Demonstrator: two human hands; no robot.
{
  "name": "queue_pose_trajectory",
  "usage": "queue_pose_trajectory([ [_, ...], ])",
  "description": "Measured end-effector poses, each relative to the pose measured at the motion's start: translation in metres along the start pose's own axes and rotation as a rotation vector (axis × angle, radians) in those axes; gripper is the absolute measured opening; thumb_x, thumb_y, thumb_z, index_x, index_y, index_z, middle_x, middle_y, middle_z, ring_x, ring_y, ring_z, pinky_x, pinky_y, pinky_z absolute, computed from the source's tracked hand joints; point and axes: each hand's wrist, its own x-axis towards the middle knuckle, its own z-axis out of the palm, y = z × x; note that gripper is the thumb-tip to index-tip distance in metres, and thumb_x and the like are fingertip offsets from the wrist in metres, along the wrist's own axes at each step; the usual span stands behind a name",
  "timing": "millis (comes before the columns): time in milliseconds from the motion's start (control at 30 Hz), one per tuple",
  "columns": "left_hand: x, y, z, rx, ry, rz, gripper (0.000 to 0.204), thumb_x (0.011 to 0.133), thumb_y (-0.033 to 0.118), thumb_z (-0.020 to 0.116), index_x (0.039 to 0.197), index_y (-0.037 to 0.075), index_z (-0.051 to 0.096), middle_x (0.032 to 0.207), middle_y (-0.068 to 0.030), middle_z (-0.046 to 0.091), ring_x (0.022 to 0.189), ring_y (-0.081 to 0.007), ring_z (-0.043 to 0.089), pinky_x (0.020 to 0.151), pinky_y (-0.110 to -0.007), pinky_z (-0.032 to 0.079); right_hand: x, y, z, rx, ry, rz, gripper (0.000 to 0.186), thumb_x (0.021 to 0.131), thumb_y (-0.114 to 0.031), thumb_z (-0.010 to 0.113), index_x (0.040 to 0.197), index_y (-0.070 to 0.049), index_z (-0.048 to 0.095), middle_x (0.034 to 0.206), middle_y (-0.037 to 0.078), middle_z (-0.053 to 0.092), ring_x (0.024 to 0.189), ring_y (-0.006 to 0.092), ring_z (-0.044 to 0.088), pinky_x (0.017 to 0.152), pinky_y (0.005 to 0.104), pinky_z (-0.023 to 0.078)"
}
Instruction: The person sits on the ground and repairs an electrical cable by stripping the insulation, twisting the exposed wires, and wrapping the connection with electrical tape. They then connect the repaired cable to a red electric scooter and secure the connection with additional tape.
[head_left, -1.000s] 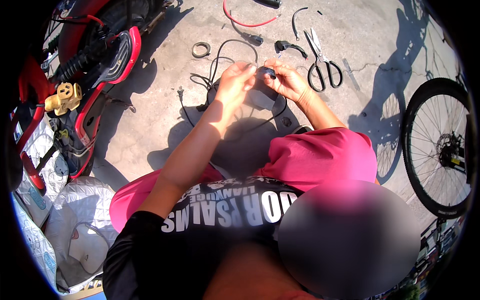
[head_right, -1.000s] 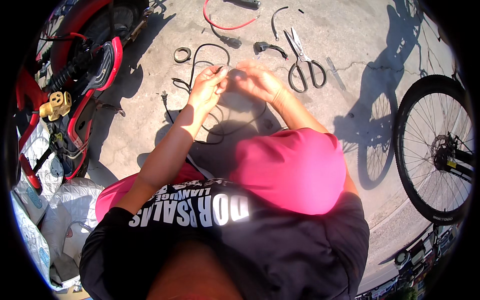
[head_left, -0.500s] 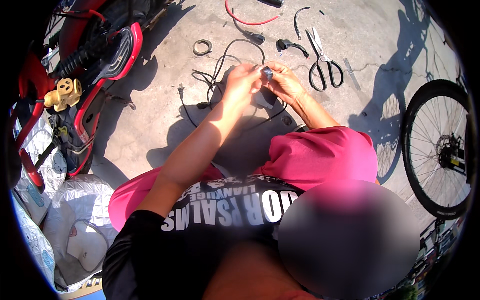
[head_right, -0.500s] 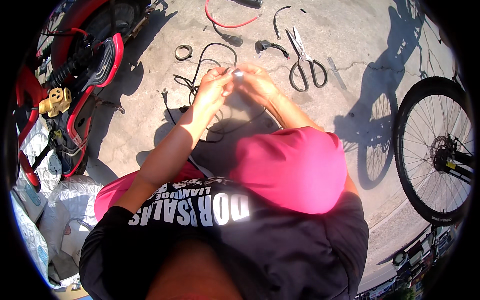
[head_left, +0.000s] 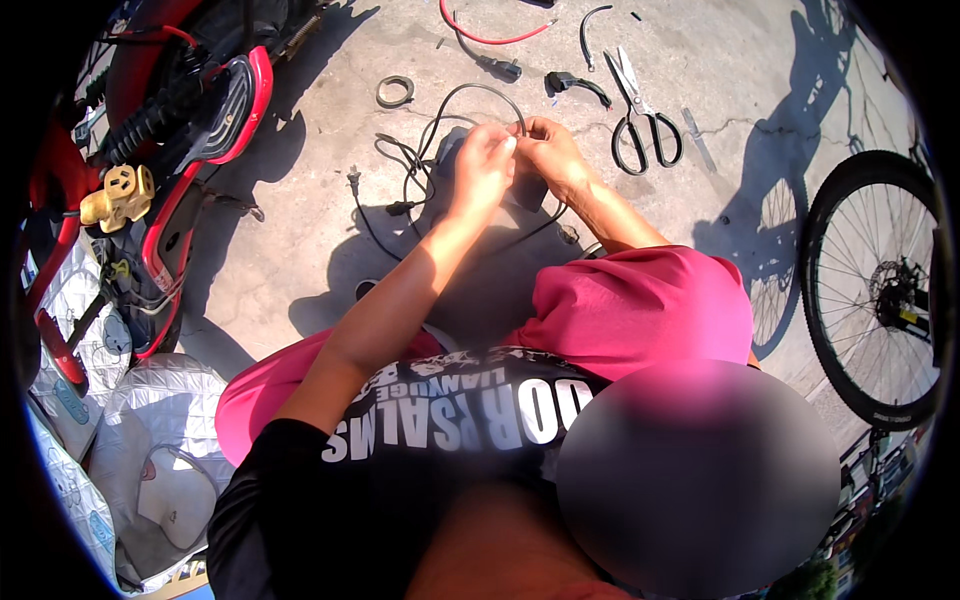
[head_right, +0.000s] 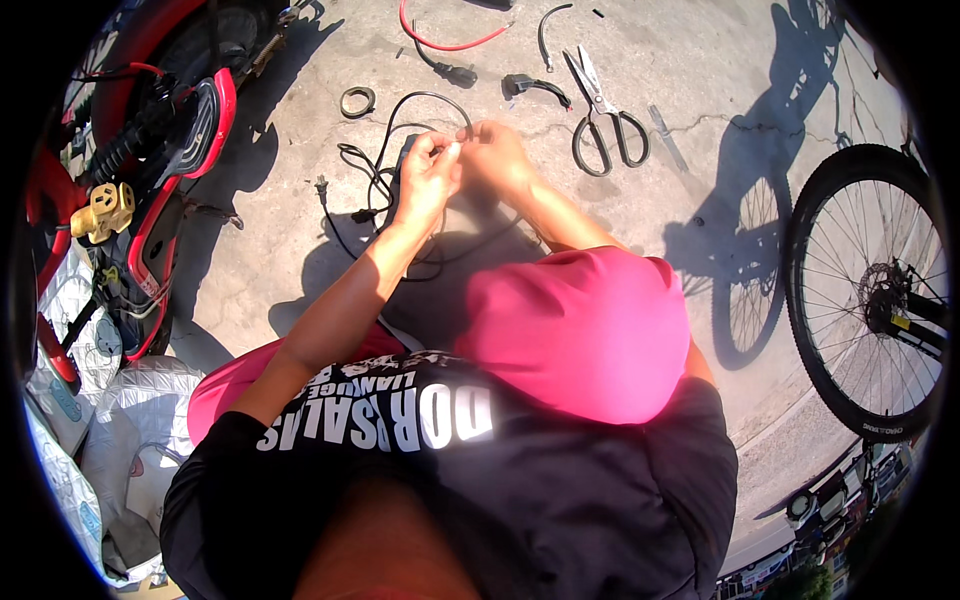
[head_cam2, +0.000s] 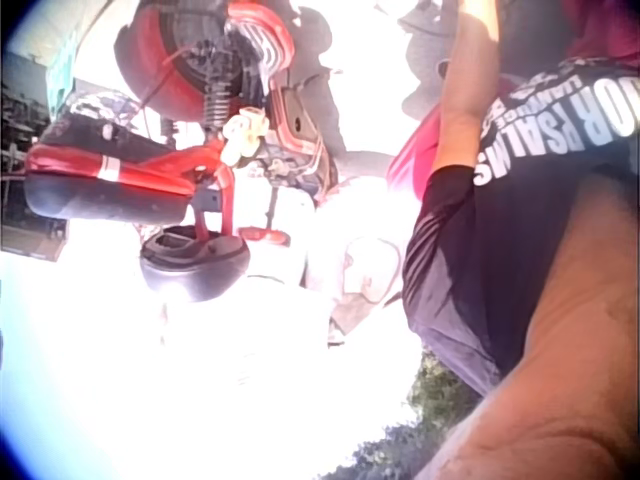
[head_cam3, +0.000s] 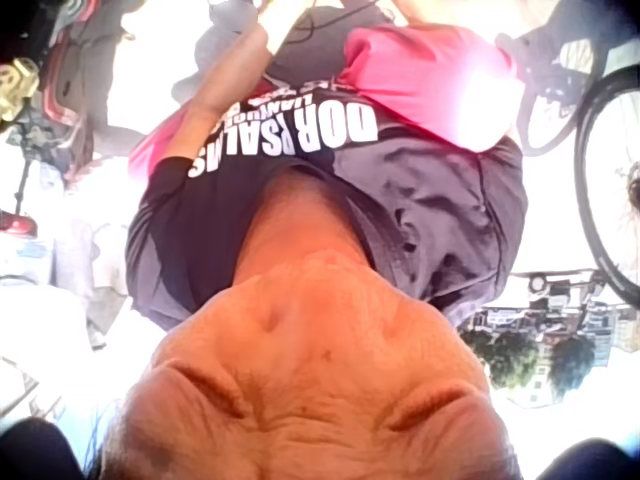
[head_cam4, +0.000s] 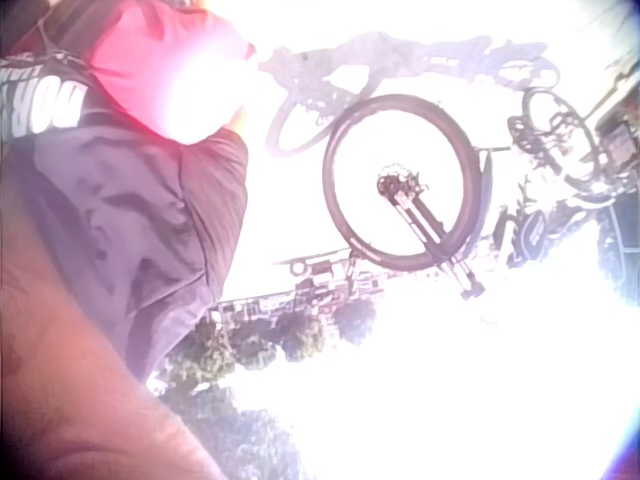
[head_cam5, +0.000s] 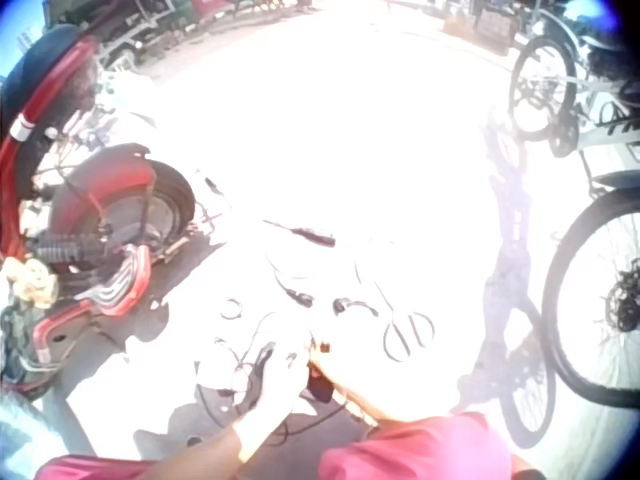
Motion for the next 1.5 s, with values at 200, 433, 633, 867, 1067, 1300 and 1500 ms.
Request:
queue_pose_trajectory([
  [200,0.009,0.005,-0.013,-0.140,-0.023,-0.089,0.005,0.096,0.011,0.053,0.095,0.006,0.050,0.072,-0.0008,0.051,0.052,-0.0048,0.042,0.042,-0.019,0.029,-0.005,-0.017,-0.026,0.414,-0.322,0.326,0.013,0.089,-0.007,0.062,0.100,-0.001,0.062,0.097,0.007,0.065,0.085,0.0182,0.066,0.081,0.0333,0.057],
  [433,0.011,0.021,-0.014,-0.369,-0.078,-0.238,0.009,0.091,0.006,0.059,0.096,0.006,0.052,0.081,-0.0022,0.058,0.055,-0.0048,0.044,0.041,-0.018,0.029,-0.006,-0.017,-0.035,0.424,-0.271,0.362,0.009,0.084,-0.009,0.070,0.091,-0.008,0.064,0.090,0.002,0.066,0.084,0.0151,0.065,0.073,0.0297,0.056],
  [633,0.017,0.017,-0.026,-0.305,-0.154,-0.272,0.015,0.085,0.002,0.065,0.093,0.006,0.052,0.079,-0.0002,0.058,0.054,-0.0031,0.044,0.041,-0.017,0.029,-0.009,-0.016,-0.034,0.531,-0.256,0.287,0.015,0.083,-0.006,0.069,0.095,-0.007,0.060,0.089,0.006,0.066,0.081,0.0160,0.064,0.072,0.0287,0.054],
  [867,0.013,0.023,-0.004,0.104,0.029,-0.043,0.014,0.083,-0.002,0.063,0.097,0.002,0.061,0.076,-0.0001,0.062,0.050,-0.0004,0.042,0.041,-0.016,0.028,-0.014,-0.025,-0.025,0.351,-0.156,0.083,0.020,0.086,-0.003,0.065,0.104,-0.001,0.056,0.090,0.009,0.066,0.080,0.0159,0.065,0.069,0.0244,0.052],
  [1067,0.013,0.009,-0.021,-0.091,-0.135,-0.284,0.006,0.087,0.003,0.062,0.093,0.002,0.062,0.074,-0.0004,0.063,0.049,-0.0012,0.040,0.041,-0.018,0.027,-0.024,-0.058,-0.014,0.265,-0.188,-0.003,0.024,0.090,-0.010,0.063,0.112,0.000,0.059,0.093,0.007,0.066,0.076,0.0122,0.062,0.068,0.0238,0.051],
  [1300,0.020,0.015,-0.025,-0.465,-0.180,-0.453,0.007,0.089,0.003,0.061,0.095,0.002,0.057,0.075,-0.0003,0.055,0.051,-0.0039,0.042,0.040,-0.018,0.030,-0.012,-0.010,-0.033,0.465,-0.271,0.204,0.014,0.090,-0.013,0.065,0.100,-0.003,0.064,0.082,0.002,0.062,0.070,0.0105,0.058,0.065,0.0231,0.050],
  [1500,0.015,0.021,-0.024,-0.421,-0.275,-0.485,0.011,0.089,0.001,0.058,0.098,0.005,0.053,0.076,-0.0011,0.055,0.051,-0.0060,0.044,0.039,-0.020,0.030,-0.015,-0.015,-0.023,0.607,-0.324,0.244,0.006,0.089,-0.007,0.064,0.092,-0.003,0.063,0.083,0.003,0.062,0.070,0.0094,0.054,0.059,0.0227,0.047],
])
